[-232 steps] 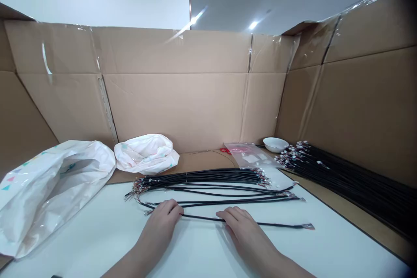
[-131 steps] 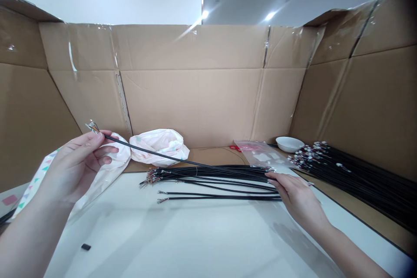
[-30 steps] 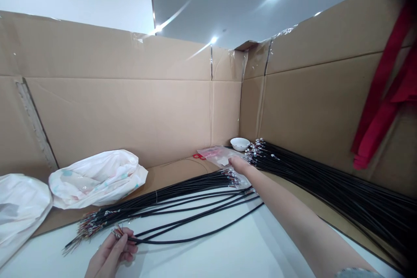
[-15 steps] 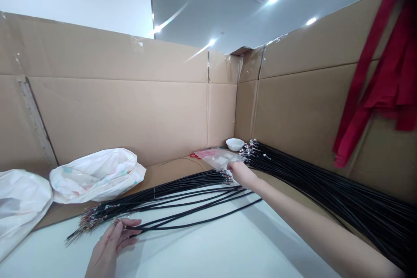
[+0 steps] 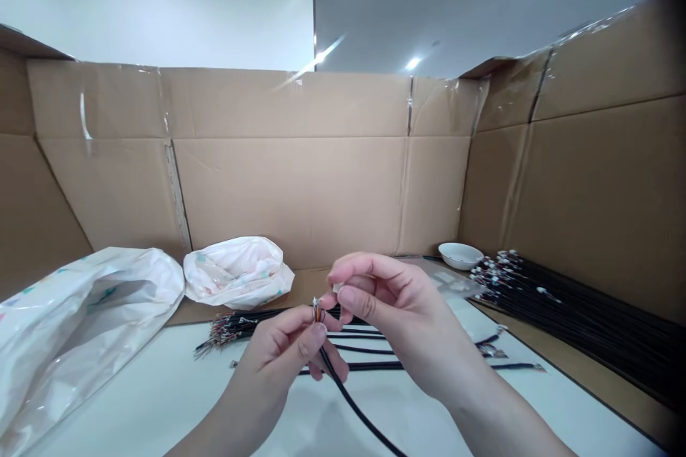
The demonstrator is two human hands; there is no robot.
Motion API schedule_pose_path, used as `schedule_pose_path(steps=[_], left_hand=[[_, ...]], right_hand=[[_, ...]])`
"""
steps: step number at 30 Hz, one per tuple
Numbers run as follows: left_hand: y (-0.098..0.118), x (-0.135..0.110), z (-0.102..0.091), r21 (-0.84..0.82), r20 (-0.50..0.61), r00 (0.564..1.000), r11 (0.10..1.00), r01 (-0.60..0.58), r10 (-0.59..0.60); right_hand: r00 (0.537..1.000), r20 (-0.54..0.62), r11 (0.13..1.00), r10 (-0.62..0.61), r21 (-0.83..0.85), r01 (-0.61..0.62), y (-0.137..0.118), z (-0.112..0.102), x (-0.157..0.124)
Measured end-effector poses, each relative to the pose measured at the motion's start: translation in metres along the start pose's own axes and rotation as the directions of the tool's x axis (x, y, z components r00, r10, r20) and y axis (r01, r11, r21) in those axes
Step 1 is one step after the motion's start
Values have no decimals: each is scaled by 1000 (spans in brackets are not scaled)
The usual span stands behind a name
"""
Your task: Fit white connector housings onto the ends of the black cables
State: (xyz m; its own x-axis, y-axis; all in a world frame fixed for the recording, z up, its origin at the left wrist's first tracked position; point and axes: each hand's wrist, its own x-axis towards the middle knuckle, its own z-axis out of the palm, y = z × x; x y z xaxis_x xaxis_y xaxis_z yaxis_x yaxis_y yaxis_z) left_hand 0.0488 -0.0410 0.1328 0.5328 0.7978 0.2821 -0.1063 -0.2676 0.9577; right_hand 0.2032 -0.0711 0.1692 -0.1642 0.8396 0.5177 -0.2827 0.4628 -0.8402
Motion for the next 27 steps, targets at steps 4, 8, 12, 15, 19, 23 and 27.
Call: schedule_pose_path(steps=[4, 8, 12, 15, 19, 23, 27], left_hand=[[1, 4, -11, 89, -36, 999, 996, 17, -14], [25, 20, -24, 266, -52, 996, 962, -54, 70], [49, 29, -30, 209, -12, 991, 969, -129, 135], [48, 25, -31, 201, -69, 993, 977, -76, 91], [38, 19, -31, 245, -77, 996, 969, -32, 53], [38, 17, -31, 254, -64, 996, 967, -38, 56], [43, 13, -32, 290, -36, 995, 954, -75, 89]], right_hand=[[995, -60, 995, 80, 56, -77, 10, -11, 6], [998, -23, 988, 54, 144, -50, 7, -4, 17], [993, -105, 989, -59, 129, 72, 4, 4, 26], [992, -125, 992, -34, 114, 48, 8, 2, 23], [993, -117, 997, 20, 79, -11, 15, -5, 19], [995, -102, 999, -8, 49, 13, 19, -5, 21], [992, -94, 997, -82, -1, 82, 19, -2, 21]])
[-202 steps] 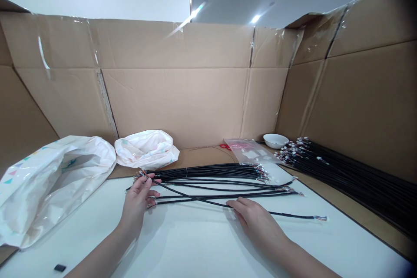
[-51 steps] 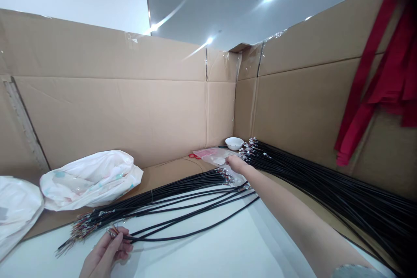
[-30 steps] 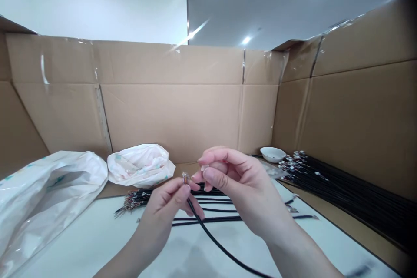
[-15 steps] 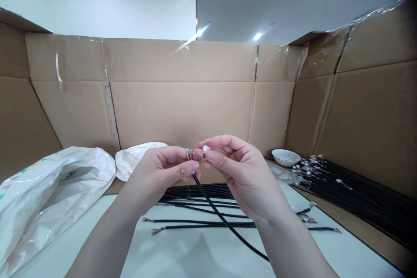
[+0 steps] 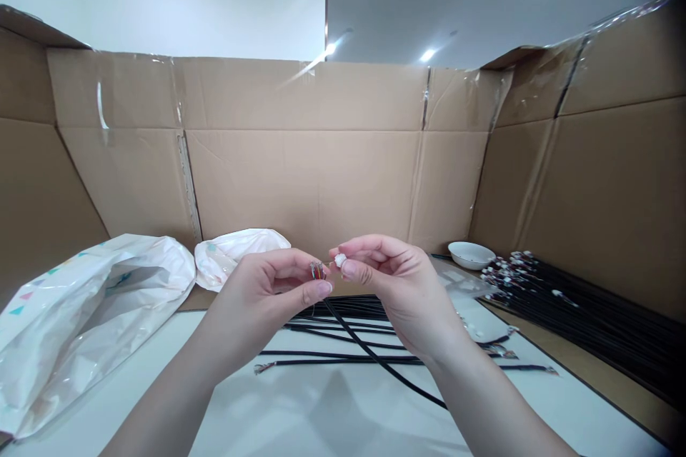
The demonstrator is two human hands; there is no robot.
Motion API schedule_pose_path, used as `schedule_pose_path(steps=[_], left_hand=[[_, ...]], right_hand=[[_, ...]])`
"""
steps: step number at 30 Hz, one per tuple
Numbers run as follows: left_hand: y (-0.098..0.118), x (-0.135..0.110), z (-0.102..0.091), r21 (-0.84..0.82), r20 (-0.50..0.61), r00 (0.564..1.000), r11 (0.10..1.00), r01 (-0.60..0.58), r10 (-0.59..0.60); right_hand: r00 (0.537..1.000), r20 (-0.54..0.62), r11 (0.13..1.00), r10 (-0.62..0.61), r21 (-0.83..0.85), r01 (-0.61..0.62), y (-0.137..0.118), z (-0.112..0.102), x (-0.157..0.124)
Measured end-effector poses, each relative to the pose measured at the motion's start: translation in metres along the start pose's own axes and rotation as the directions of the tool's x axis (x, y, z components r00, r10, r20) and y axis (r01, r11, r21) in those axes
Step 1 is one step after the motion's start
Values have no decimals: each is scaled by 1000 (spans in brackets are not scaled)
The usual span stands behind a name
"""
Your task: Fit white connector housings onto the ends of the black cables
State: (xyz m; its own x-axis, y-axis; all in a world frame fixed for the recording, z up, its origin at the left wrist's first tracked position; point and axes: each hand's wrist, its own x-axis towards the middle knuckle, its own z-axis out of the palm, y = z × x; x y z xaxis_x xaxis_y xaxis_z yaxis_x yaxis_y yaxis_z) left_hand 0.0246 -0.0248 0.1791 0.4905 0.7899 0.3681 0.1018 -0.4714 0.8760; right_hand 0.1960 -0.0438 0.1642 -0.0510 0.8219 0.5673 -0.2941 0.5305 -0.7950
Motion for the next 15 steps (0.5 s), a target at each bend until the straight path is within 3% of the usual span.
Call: schedule_pose_path(steps=[11, 13, 15], left_hand=[[0, 0, -2, 14, -13, 999, 999, -41, 41], [0, 0, -1, 58, -25, 999, 998, -25, 26], [0, 0, 0, 80, -20, 1000, 997, -8, 9]], right_hand=[[999, -31, 997, -11, -72, 9, 0, 3, -2], [995, -57, 985, -83, -157, 73, 3, 6, -5], [965, -77, 913, -251, -350, 209, 7, 8, -9]])
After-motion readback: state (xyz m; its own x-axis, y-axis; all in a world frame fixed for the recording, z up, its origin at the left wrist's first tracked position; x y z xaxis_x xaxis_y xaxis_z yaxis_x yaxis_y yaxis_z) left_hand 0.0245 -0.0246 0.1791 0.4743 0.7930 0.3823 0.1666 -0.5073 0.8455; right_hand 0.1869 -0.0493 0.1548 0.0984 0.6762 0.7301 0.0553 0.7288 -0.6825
